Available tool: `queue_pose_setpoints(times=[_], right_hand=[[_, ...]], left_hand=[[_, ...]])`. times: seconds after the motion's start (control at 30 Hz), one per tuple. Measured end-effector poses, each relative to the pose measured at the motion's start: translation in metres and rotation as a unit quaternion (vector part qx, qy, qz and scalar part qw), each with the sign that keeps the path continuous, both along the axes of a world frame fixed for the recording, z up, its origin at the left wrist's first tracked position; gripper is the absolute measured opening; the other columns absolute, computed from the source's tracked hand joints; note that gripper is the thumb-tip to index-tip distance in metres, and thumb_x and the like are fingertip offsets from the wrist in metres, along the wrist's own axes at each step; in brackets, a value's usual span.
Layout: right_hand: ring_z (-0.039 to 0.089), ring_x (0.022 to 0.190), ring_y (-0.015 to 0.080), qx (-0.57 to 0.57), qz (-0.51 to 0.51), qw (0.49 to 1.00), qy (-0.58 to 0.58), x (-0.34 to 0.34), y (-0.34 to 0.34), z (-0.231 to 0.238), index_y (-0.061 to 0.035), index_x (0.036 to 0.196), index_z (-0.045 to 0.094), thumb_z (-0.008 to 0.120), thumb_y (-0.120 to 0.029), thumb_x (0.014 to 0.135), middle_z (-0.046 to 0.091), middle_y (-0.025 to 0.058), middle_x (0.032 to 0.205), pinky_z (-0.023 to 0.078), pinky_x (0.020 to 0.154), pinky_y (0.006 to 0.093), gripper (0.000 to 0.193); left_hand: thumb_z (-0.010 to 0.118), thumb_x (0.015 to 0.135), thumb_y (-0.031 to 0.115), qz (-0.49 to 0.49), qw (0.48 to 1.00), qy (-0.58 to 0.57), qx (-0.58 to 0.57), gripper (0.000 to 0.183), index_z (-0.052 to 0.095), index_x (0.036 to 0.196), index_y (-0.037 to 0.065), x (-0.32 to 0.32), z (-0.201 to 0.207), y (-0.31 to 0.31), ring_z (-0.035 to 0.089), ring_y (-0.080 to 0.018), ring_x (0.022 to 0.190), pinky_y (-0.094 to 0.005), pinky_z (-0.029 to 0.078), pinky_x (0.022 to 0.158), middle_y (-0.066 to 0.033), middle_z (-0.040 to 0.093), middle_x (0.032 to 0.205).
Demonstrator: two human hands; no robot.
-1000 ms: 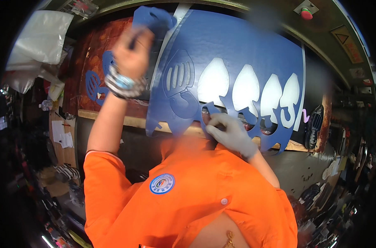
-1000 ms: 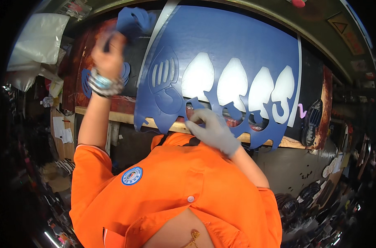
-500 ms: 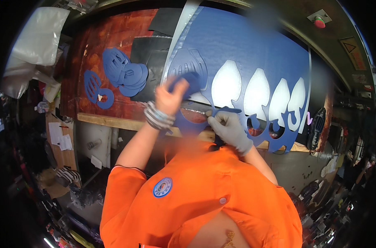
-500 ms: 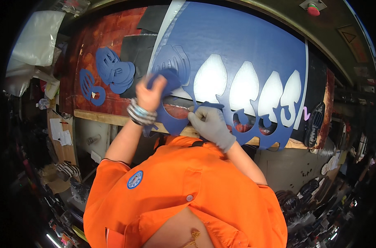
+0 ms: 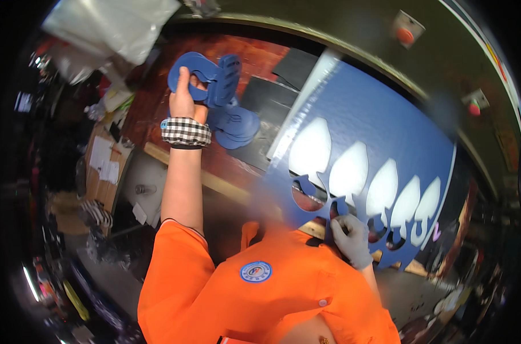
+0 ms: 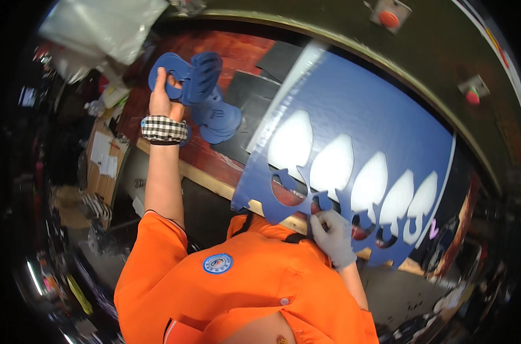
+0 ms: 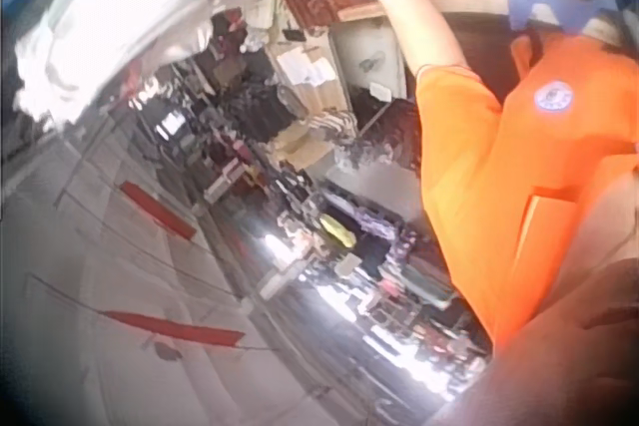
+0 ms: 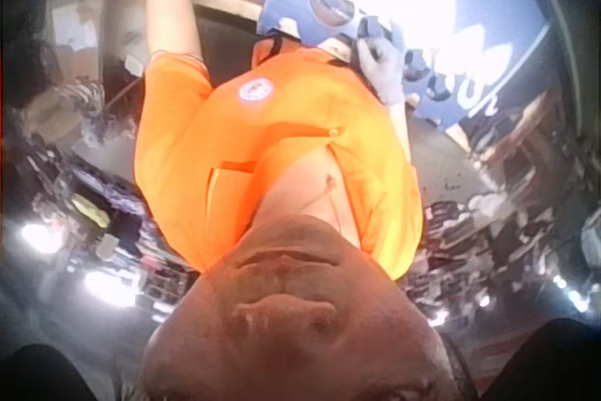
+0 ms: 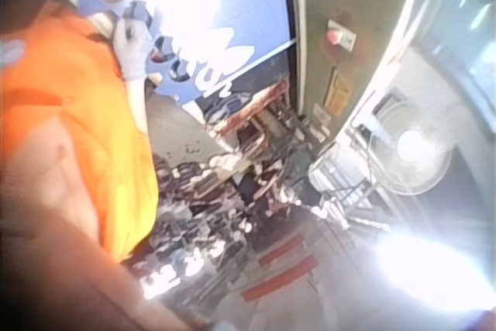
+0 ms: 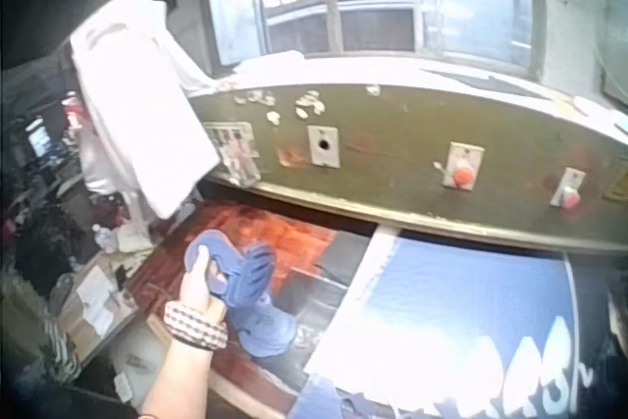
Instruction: The person operates a hydraulic press to cut shapes from a blue plastic sheet. They place the sheet on the press bed, press a button to activate the machine, and then remove the cut pieces and excess material. The process is repeated multiple times.
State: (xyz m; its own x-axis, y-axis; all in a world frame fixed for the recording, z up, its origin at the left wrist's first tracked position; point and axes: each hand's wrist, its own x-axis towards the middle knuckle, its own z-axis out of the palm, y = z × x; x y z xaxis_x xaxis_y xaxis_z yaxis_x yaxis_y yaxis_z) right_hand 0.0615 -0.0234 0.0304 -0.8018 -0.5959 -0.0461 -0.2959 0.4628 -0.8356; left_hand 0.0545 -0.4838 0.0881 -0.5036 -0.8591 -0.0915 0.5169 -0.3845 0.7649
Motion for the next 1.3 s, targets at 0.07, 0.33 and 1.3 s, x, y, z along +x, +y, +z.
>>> queue_pose_setpoints(times=[0.07, 0.33, 1.3], right_hand=[[0.063, 0.062, 0.0270, -0.009, -0.019, 0.999, 0.031, -0.011, 0.004, 0.007, 0.0000, 0.075, 0.064, 0.069, -0.005, 0.083, 0.065, 0.0138, 0.073, 0.048, 0.058, 0.0345, 0.011], [0.066, 0.081, 0.0122, -0.159, 0.136, 0.893, -0.398, -0.036, -0.061, 0.052, 0.0015, 0.128, 0.057, 0.054, -0.017, 0.100, 0.070, 0.0106, 0.103, 0.055, 0.075, 0.0252, 0.034], [0.051, 0.070, 0.0048, -0.055, 0.248, 0.908, -0.334, 0.022, -0.293, 0.054, -0.0021, 0.113, 0.065, 0.063, -0.019, 0.096, 0.060, -0.0034, 0.082, 0.043, 0.062, 0.0229, 0.024]], left_hand=[[0.062, 0.099, 0.025, -0.007, 0.999, -0.005, -0.034, 0.037, 0.056, 0.122, -0.003, 0.019, 0.009, 0.002, 0.062, -0.0239, 0.104, -0.0405, 0.053, 0.091, -0.0129, 0.064, 0.113], [0.064, 0.097, 0.023, -0.039, 0.984, -0.126, -0.123, 0.025, 0.064, 0.109, 0.002, 0.069, 0.043, 0.035, 0.065, -0.0201, 0.090, -0.0377, 0.055, 0.080, -0.0088, 0.068, 0.104], [0.076, 0.081, 0.007, -0.397, 0.730, -0.106, -0.547, 0.036, 0.053, 0.108, -0.001, 0.141, -0.023, -0.045, 0.057, -0.0169, 0.074, -0.0289, 0.049, 0.068, -0.0094, 0.056, 0.096]])
